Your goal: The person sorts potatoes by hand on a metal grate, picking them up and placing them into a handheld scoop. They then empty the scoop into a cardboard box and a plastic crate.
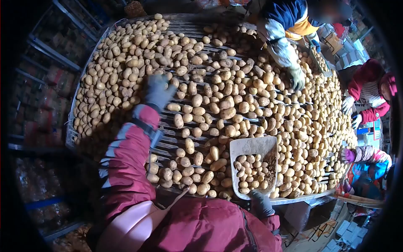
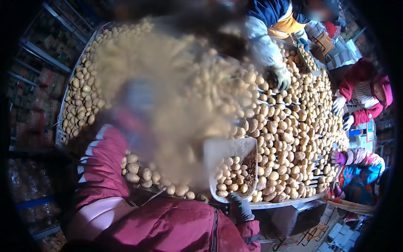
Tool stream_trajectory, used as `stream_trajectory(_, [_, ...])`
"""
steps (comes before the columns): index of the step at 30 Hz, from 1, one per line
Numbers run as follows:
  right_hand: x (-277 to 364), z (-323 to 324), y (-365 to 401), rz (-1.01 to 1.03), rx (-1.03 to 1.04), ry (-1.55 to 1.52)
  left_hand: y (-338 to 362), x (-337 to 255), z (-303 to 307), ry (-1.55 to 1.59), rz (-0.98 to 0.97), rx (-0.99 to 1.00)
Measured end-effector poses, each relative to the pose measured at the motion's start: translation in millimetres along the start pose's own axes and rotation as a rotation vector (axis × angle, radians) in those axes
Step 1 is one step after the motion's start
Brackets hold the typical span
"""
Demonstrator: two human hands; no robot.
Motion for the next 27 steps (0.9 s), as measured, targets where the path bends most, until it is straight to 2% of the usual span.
stream_trajectory(2, [35,4,-2,0.064,0.095,0.375,-1,101,-14,-0.159,0.193,-0.291])
stream_trajectory(3, [40,5,-1,0.065,0.099,0.37,-5,131,-27,-0.118,0.14,-0.338])
stream_trajectory(4, [46,7,-1,0.09,0.087,0.325,-12,134,-54,-0.159,0.136,-0.241])
stream_trajectory(5, [51,8,-4,0.116,0.076,0.282,-17,127,-73,-0.2,0.133,-0.145])
stream_trajectory(6, [58,8,-6,0.159,0.044,0.249,-1,63,-41,-0.037,0.238,0.146])
stream_trajectory(8, [25,3,-2,0.123,0.054,0.329,21,-1,-47,0.035,0.019,-0.127])
stream_trajectory(9, [10,0,-3,0.084,0.068,0.397,27,-39,-45,0.148,0.001,0.093])
stream_trajectory(10, [10,0,-3,0.048,0.058,0.342,31,-60,-74,0.239,-0.153,0.073])
stream_trajectory(11, [9,-1,-5,0.052,0.063,0.342,44,-89,-65,0.268,-0.32,0.004])
stream_trajectory(13, [5,-4,-2,0.071,0.098,0.461,28,-97,-57,0.254,-0.307,-0.17])
stream_trajectory(15, [17,2,-3,0.076,0.087,0.429,-13,-63,-48,0.15,-0.093,-0.175])
stream_trajectory(16, [12,1,-3,0.048,0.082,0.398,-39,-31,-58,0.281,0.032,-0.108])
stream_trajectory(17, [8,-2,-4,0.019,0.075,0.361,-66,9,-87,0.478,0.115,-0.137])
stream_trajectory(19, [18,2,-4,-0.028,0.076,0.339,-88,32,-105,0.314,0.3,-0.069])
stream_trajectory(21, [25,4,-5,0.072,0.024,0.28,-67,-23,-61,0.105,0.235,-0.014])
stream_trajectory(22, [20,1,-3,0.072,0.03,0.27,-58,-37,-56,0.245,0.182,-0.008])
stream_trajectory(23, [8,0,-2,0.019,0.021,0.204,-69,-36,-96,0.311,-0.019,-0.093])
stream_trajectory(24, [-1,0,-2,-0.035,0.012,0.142,-69,-66,-111,0.255,-0.104,0.205])
stream_trajectory(25, [1,-1,0,-0.036,0.018,0.143,-33,-104,-75,0.233,-0.123,0.018])
stream_trajectory(26, [7,0,0,-0.012,0.042,0.199,-20,-118,-91,0.429,-0.071,-0.001])
stream_trajectory(27, [12,1,-1,0.013,0.063,0.259,-16,-130,-114,0.498,-0.218,0.033])
Point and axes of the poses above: each hand's wrist, its own y-axis away from the middle knuckle, its own z-axis out of the back of the hand, x = y × z, the point moved 7 cm from there along -y, towards the middle knuckle, and after that the axes turned 7 degrees about x, right-handed, at the moved point
